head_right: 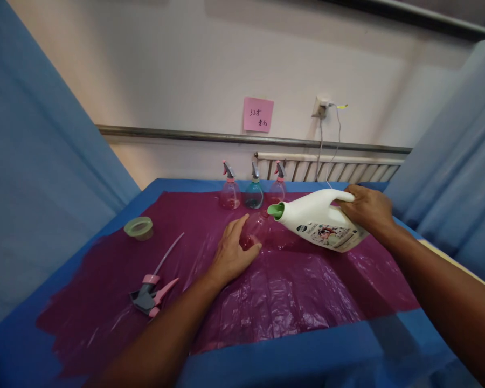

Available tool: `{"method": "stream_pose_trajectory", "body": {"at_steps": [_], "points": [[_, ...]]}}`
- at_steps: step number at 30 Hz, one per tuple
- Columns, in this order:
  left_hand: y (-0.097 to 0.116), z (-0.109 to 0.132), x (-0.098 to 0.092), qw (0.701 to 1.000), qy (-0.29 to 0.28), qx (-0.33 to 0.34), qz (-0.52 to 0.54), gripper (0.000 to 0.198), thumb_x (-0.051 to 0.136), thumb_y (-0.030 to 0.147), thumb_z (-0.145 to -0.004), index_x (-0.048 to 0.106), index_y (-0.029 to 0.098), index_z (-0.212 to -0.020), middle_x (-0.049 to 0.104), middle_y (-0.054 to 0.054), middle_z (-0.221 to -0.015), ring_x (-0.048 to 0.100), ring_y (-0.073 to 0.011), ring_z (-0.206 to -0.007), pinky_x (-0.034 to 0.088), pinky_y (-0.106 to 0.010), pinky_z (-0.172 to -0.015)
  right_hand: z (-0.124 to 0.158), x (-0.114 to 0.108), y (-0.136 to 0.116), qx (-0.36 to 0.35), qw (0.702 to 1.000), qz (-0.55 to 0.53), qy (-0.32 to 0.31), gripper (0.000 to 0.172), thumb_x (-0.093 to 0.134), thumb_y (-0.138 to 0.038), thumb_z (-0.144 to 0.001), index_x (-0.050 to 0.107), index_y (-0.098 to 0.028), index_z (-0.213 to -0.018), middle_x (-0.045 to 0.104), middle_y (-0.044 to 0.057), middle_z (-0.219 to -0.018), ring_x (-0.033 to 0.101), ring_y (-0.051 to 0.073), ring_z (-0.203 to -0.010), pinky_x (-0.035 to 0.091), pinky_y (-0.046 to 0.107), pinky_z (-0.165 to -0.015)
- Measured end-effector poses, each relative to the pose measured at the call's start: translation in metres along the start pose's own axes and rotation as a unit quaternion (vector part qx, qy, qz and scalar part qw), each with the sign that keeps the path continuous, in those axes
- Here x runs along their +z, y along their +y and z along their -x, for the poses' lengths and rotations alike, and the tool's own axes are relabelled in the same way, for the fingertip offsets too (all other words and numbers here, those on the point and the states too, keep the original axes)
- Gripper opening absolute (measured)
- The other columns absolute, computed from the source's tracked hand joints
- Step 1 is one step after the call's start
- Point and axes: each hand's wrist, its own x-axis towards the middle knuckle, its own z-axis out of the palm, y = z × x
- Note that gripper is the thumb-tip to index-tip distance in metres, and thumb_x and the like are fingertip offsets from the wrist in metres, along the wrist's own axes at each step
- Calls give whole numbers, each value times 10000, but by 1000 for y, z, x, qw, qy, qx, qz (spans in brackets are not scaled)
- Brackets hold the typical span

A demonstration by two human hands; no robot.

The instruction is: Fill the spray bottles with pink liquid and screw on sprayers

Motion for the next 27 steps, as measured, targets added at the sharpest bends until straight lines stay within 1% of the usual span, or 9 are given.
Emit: {"method": "stream_pose_trajectory", "body": {"at_steps": [4, 7, 9, 13, 17, 21, 27], "points": [[-1, 0, 0, 1000, 2, 12, -2, 863, 835, 265, -858, 516, 254, -1659, 625, -134, -1552, 604, -347, -1464, 478, -547, -1290, 0, -5, -1, 0, 1000, 22, 5, 432, 610, -658, -893, 818, -305, -1029, 828, 98, -963, 720, 313, -858, 343, 357, -649], [-2, 0, 0, 1000, 4, 16, -5, 849, 826, 261, -856, 528, 279, -1650, 628, -116, -1546, 602, -339, -1459, 479, -538, -1288, 0, -6, 0, -3, 999, 35, 1, 444, 609, -662, -897, 825, -306, -1052, 834, 102, -981, 723, 314, -860, 341, 359, -644], [-2, 0, 0, 1000, 3, 19, -6, 849, 820, 252, -851, 531, 293, -1648, 630, -105, -1538, 602, -333, -1456, 478, -527, -1289, 0, -7, 2, -12, 999, 40, 10, 431, 610, -652, -902, 822, -303, -1040, 835, 102, -987, 720, 309, -858, 338, 357, -639], [-1, 1, 0, 1000, 1, 19, -9, 856, 807, 232, -843, 533, 280, -1653, 619, -106, -1545, 597, -322, -1458, 474, -502, -1297, -1, -8, 6, -40, 997, 52, 30, 405, 609, -639, -917, 807, -293, -987, 830, 99, -979, 706, 288, -834, 324, 349, -632], [-2, 1, 0, 1000, -2, 22, -10, 859, 806, 223, -835, 544, 274, -1652, 615, -103, -1545, 602, -320, -1450, 485, -491, -1293, -1, -12, 7, -39, 996, 66, 43, 402, 623, -659, -909, 794, -299, -963, 827, 94, -961, 705, 281, -818, 313, 343, -633], [-3, 1, 1, 1000, -1, 26, -11, 858, 811, 227, -836, 551, 256, -1652, 614, -114, -1544, 615, -318, -1432, 500, -486, -1281, -2, -13, 8, -44, 995, 76, 55, 385, 598, -638, -926, 784, -303, -964, 830, 89, -969, 715, 286, -839, 312, 347, -631], [-3, 1, 1, 1000, -5, 29, -7, 863, 814, 238, -835, 553, 304, -1655, 609, -92, -1544, 608, -311, -1435, 499, -480, -1277, -2, -19, 8, -48, 993, 88, 57, 357, 603, -618, -927, 778, -311, -974, 832, 76, -1003, 719, 288, -858, 325, 347, -628]]}}
